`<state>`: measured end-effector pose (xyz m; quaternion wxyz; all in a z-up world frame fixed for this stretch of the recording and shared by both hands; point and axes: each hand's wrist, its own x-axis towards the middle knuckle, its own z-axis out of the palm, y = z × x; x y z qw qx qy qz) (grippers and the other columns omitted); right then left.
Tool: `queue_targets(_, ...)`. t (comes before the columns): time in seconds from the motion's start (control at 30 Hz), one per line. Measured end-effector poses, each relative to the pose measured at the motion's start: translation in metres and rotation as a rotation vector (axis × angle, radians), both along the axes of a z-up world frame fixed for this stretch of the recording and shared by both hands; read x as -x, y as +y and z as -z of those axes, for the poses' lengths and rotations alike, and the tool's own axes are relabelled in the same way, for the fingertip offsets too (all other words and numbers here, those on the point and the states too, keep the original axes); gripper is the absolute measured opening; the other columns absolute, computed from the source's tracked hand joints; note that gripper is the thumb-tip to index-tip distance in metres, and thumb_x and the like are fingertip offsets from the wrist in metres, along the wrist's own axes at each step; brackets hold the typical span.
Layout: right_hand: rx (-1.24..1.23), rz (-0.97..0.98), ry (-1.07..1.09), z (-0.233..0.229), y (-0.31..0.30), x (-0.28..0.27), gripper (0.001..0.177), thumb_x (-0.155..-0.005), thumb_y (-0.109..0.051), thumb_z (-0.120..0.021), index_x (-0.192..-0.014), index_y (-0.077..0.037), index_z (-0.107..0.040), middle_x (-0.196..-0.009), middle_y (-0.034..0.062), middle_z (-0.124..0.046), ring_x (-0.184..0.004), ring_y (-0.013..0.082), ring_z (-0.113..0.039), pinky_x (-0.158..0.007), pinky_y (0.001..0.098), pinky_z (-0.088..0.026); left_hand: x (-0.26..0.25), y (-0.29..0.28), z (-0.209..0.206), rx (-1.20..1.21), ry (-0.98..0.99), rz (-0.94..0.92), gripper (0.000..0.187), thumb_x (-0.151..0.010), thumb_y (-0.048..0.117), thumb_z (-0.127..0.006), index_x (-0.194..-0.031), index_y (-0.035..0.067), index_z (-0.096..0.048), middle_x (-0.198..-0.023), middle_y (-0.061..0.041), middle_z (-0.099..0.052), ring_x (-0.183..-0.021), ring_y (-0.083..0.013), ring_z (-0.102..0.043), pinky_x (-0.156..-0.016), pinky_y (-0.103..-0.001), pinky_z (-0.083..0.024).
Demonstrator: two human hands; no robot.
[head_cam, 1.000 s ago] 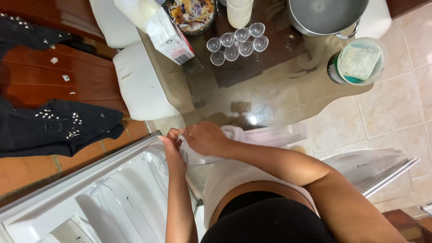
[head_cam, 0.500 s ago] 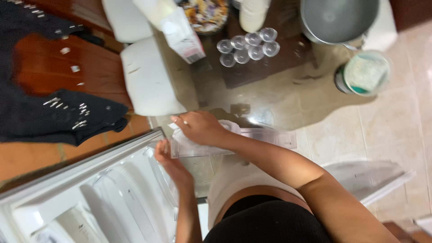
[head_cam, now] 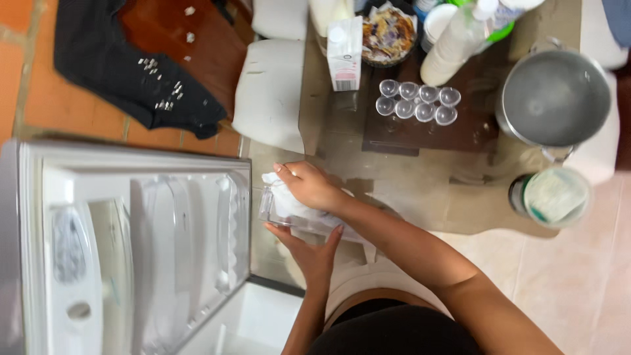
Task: The person wipes a refrigerator shelf and an egg tray with a cloth, installs the shelf into the refrigerator door, and moves food items and containers on a table.
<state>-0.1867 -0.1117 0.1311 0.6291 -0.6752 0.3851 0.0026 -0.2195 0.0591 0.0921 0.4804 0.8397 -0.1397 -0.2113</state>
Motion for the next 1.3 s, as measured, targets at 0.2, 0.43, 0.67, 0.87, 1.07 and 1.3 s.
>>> queue_targets(0.2, -0.293, 0.021, -0.185, 0.016, 0.025, 0.0, 0.05, -0.105, -0.05, -0.045, -0.084, -0.012, -0.069, -0.083, -0.0015, -0.063, -0.089, 0.0218, -0.064, -0.082, 0.0375, -0.055, 0.018, 0.02, -0.001, 0.199, -0.007, -0.19, 0.166, -0.045, 0.016, -0.108, -0.162, 0.001, 0.008, -0.153, -0.032, -0.022, -0.146, -0.0467, -0.031, -0.113, -0.063, -0.038)
queue_targets(0.43, -0.596, 0.411, -0.141, 0.061, -0.006, 0.013, 0.055, -0.098, -0.053, -0.063, -0.124, -0.005, -0.066, -0.117, 0.0135, -0.063, -0.109, 0.0297, -0.062, -0.09, 0.0477, -0.049, 0.038, 0.076, -0.017, 0.198, -0.23, -0.334, 0.165, -0.045, 0.008, -0.105, -0.159, -0.004, 0.014, -0.153, -0.042, -0.011, -0.145, -0.059, -0.017, -0.11, -0.077, -0.028)
queue_targets(0.67, -0.044, 0.576, -0.271, 0.132, -0.045, 0.091, 0.04, -0.106, -0.041, -0.057, -0.076, -0.016, -0.064, -0.067, 0.0006, -0.056, -0.062, 0.0125, -0.051, -0.061, 0.0239, -0.038, 0.041, 0.143, -0.033, 0.418, -0.409, -0.619, 0.13, -0.051, -0.002, -0.102, -0.152, 0.011, -0.02, -0.145, -0.016, -0.03, -0.135, -0.0319, -0.034, -0.113, -0.065, -0.039)
queue_targets(0.87, 0.363, -0.049, 0.332, 0.183, -0.075, 0.132, 0.071, -0.102, -0.076, -0.039, -0.141, -0.021, -0.062, -0.134, 0.0206, -0.065, -0.125, 0.0469, -0.059, -0.1, 0.0606, -0.047, 0.05, 0.185, -0.045, 0.52, -0.395, -0.811, 0.089, -0.079, -0.001, -0.087, -0.143, 0.017, -0.027, -0.139, -0.006, -0.034, -0.133, -0.0229, -0.036, -0.107, -0.053, -0.047)
queue_targets(1.07, 0.613, -0.435, 0.383, 0.168, -0.039, 0.134, 0.085, -0.096, -0.077, -0.049, -0.152, -0.013, -0.052, -0.15, 0.018, -0.05, -0.136, 0.0425, -0.048, -0.105, 0.0576, -0.043, 0.06, 0.207, -0.023, 0.64, -0.43, -0.95, 0.083, -0.08, -0.001, -0.087, -0.141, 0.018, -0.034, -0.14, -0.009, -0.038, -0.135, -0.0253, -0.04, -0.102, -0.051, -0.05)
queue_targets(1.3, -0.185, -0.72, 0.483, 0.138, 0.035, 0.121, 0.096, -0.098, -0.076, -0.011, -0.124, -0.011, -0.077, -0.115, 0.0167, -0.079, -0.102, 0.0357, -0.077, -0.085, 0.0366, -0.056, 0.075, 0.22, -0.04, 0.728, -0.522, -0.932, 0.084, -0.087, 0.005, -0.083, -0.146, 0.02, -0.026, -0.148, -0.008, -0.036, -0.141, -0.0255, -0.035, -0.113, -0.061, -0.042)
